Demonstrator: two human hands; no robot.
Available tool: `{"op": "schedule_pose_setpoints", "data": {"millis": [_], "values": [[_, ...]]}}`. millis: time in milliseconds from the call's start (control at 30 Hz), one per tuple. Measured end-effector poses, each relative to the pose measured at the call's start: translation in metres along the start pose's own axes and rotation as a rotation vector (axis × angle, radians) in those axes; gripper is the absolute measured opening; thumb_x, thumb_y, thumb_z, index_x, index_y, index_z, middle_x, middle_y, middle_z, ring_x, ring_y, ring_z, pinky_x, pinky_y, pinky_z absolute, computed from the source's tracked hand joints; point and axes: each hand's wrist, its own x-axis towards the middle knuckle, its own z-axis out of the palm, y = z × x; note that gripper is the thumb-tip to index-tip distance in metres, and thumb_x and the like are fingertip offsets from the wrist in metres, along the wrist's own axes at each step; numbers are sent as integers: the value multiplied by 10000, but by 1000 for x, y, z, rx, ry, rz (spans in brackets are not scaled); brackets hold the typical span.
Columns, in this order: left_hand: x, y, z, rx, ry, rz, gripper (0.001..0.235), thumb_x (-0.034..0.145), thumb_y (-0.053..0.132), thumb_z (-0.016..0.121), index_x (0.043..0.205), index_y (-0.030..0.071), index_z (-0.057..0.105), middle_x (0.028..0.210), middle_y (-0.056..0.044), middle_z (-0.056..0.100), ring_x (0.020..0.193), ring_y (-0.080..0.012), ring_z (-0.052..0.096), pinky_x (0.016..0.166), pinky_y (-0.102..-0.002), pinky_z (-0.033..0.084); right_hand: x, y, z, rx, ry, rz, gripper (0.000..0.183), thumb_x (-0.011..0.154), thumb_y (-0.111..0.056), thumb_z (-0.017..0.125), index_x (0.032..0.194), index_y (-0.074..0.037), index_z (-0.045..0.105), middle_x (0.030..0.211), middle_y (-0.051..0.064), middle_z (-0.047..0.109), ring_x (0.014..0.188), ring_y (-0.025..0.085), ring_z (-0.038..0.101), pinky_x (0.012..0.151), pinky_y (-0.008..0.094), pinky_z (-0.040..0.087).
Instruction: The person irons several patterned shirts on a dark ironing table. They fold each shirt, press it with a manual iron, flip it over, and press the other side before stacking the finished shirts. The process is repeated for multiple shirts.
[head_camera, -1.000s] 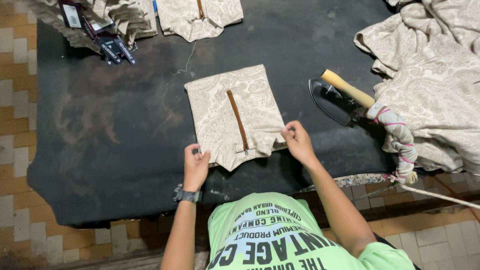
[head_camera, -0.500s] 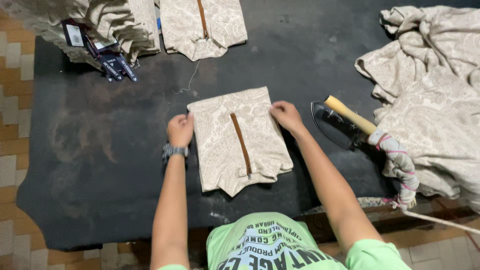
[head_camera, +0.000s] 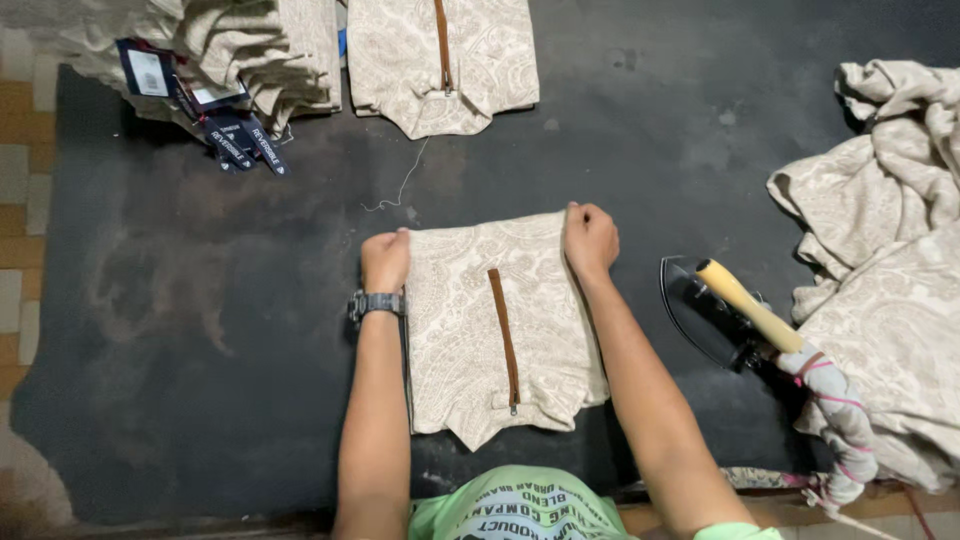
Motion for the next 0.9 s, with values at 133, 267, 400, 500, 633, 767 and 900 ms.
{"op": "schedule_pose_setpoints", "data": {"millis": [133,267,400,500,633,767,900], "values": [[-1,-12,32,337,422,28,379,992,387,596,803,93,744,828,-76,695,915,-311,614,967,-539,342,0,18,16,-231,172,-317,340,1034,-306,558,866,-53,712,918,118,684,892,333,628,782,490,438],[-8,-28,52,424,592,173,298,1012,403,578,969,172,761,1127,-20,636,1133,-310,512,998,-548,299,-2,22,20,-320,216,-315,310,1030,-317,563,930,-78,736,1015,126,670,967,344,594,813,516,400],[-4,-26,50,464,576,199,318,1028,409,559,998,154,748,1209,-42,621,1178,-334,480,1022,-546,282,-5,6,4,-305,136,-271,308,1042,-331,567,987,-85,743,1075,136,672,1032,349,594,871,523,399],[-14,-25,25,443,431,247,281,981,384,632,974,135,760,1195,-57,645,1159,-334,517,985,-527,336,-25,16,-44,-315,111,-571,357,961,-320,655,1185,-53,737,1166,159,672,1107,378,586,903,537,395],[-73,-58,-32,175,175,490,375,945,320,712,1191,40,670,1140,-148,660,945,-281,652,839,-392,526,-58,88,-156,-456,520,-616,308,982,-313,750,1198,-96,716,1267,129,679,1234,358,605,1064,518,397],[-169,-94,-73,339,41,349,438,874,340,754,1151,10,677,982,-156,707,793,-286,685,734,-394,555,-68,158,-238,-676,258,-563,520,978,-390,717,1356,-37,661,1159,163,662,1091,384,630,903,506,491],[-223,-108,-75,378,-15,119,479,847,434,747,1095,26,705,910,-123,768,766,-272,755,729,-400,573,-37,175,-259,-740,-39,-481,398,888,-415,722,1191,-157,713,1052,136,705,900,399,667,753,505,522]]}}
